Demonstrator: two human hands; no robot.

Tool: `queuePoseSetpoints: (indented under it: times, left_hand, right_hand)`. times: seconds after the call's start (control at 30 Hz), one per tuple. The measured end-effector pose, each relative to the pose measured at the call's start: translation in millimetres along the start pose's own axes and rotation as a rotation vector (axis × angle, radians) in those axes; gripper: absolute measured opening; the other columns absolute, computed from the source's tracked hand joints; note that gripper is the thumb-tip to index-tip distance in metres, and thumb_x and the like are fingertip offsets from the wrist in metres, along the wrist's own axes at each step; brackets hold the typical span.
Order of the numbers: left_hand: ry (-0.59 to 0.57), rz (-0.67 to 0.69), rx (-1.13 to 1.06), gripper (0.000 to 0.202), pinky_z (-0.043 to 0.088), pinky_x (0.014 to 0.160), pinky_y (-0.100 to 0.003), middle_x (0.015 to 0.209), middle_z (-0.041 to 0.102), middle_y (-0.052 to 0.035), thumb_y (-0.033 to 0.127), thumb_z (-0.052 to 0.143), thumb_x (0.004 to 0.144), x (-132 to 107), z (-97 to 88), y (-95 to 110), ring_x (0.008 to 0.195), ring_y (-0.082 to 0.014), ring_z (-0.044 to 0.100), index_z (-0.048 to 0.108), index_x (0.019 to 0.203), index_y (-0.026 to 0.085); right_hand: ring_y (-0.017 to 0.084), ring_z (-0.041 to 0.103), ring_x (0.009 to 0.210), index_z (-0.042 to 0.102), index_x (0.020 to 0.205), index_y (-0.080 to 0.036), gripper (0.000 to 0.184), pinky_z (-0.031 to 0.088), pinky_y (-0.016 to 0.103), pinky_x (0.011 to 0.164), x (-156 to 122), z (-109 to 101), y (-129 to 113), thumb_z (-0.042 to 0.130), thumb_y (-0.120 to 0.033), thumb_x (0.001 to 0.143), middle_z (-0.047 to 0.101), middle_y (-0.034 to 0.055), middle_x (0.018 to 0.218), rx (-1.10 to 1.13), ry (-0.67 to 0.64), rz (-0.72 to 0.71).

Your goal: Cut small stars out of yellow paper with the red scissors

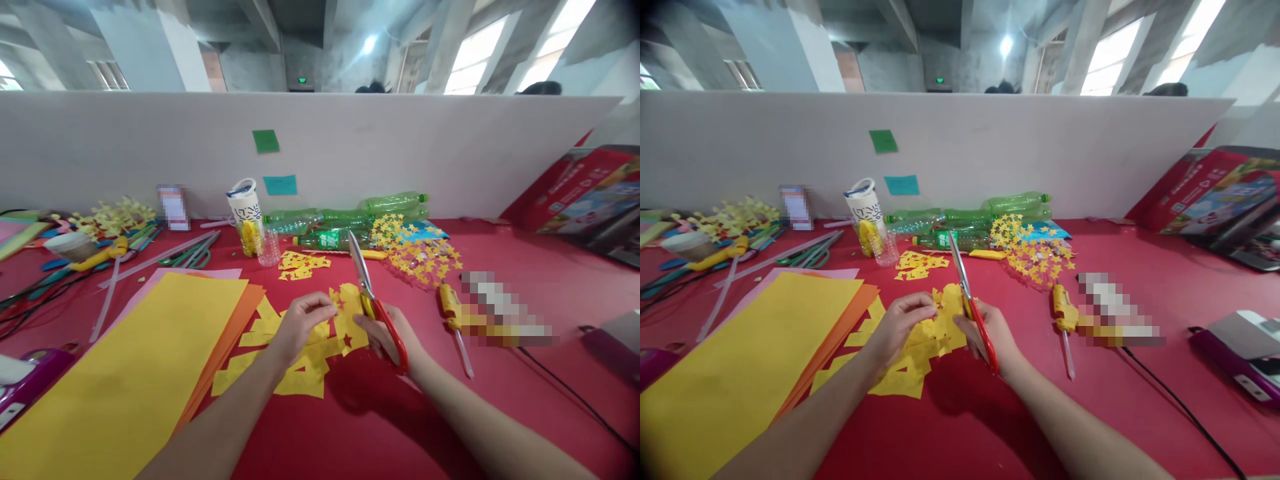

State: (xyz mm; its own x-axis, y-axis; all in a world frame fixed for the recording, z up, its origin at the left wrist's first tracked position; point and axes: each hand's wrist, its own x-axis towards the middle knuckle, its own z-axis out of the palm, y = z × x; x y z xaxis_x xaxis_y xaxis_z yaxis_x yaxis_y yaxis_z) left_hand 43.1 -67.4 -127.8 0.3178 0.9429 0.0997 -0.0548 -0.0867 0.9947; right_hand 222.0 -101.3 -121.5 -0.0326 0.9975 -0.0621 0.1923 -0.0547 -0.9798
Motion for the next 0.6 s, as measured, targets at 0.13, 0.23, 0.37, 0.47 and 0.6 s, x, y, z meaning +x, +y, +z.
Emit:
queuePoseSetpoints:
  times: [0.13,0.23,0.37,0.47,0.6]
  left_hand:
    - [-0.047,0.116,0.321,0.018,0.039,0.079,-0.029,0.086,0.052,-0.0029,0.030,0.052,0.084,6,-9.2,-1,0.083,-0.0171,0.050,0.055,0.071,0.019]
    - [-0.137,0.169,0.670,0.020,0.040,0.081,-0.033,0.090,0.051,-0.0046,0.027,0.044,0.088,9,-4.3,-7,0.087,-0.0192,0.049,0.058,0.076,0.019]
    - [-0.293,0.283,1.130,0.024,0.039,0.075,-0.037,0.089,0.053,-0.0088,0.023,0.043,0.087,12,15.8,-14,0.086,-0.0232,0.047,0.064,0.076,0.017]
    - [-0.373,0.320,1.231,0.017,0.039,0.075,-0.040,0.086,0.055,-0.0118,0.021,0.051,0.081,17,27.5,-17,0.084,-0.0257,0.048,0.065,0.073,0.015]
    - [-0.353,0.287,1.163,0.011,0.039,0.078,-0.042,0.085,0.057,-0.0124,0.023,0.058,0.075,28,30.8,-23,0.084,-0.0271,0.051,0.063,0.069,0.016]
  right_hand:
    - [0.008,0.039,0.030,0.040,0.057,-0.022,0.032,0.029,0.020,0.035,7,-13,8,0.059,-0.038,0.077,0.044,-0.0078,0.034,0.029,0.099,-0.026]
    - [0.009,0.040,0.030,0.039,0.055,-0.022,0.033,0.031,0.021,0.034,14,-23,16,0.058,-0.037,0.078,0.042,-0.0074,0.035,0.060,0.135,-0.037]
    - [0.009,0.042,0.031,0.038,0.054,-0.022,0.033,0.032,0.020,0.035,16,-25,19,0.059,-0.033,0.076,0.042,-0.0073,0.036,0.086,0.143,-0.041]
    - [0.008,0.040,0.030,0.038,0.056,-0.023,0.030,0.031,0.020,0.034,15,-23,16,0.058,-0.033,0.076,0.042,-0.0081,0.036,0.117,0.114,-0.044]
    - [0.009,0.040,0.029,0.039,0.058,-0.023,0.028,0.032,0.020,0.034,13,-21,11,0.059,-0.033,0.074,0.041,-0.0092,0.035,0.148,0.094,-0.048]
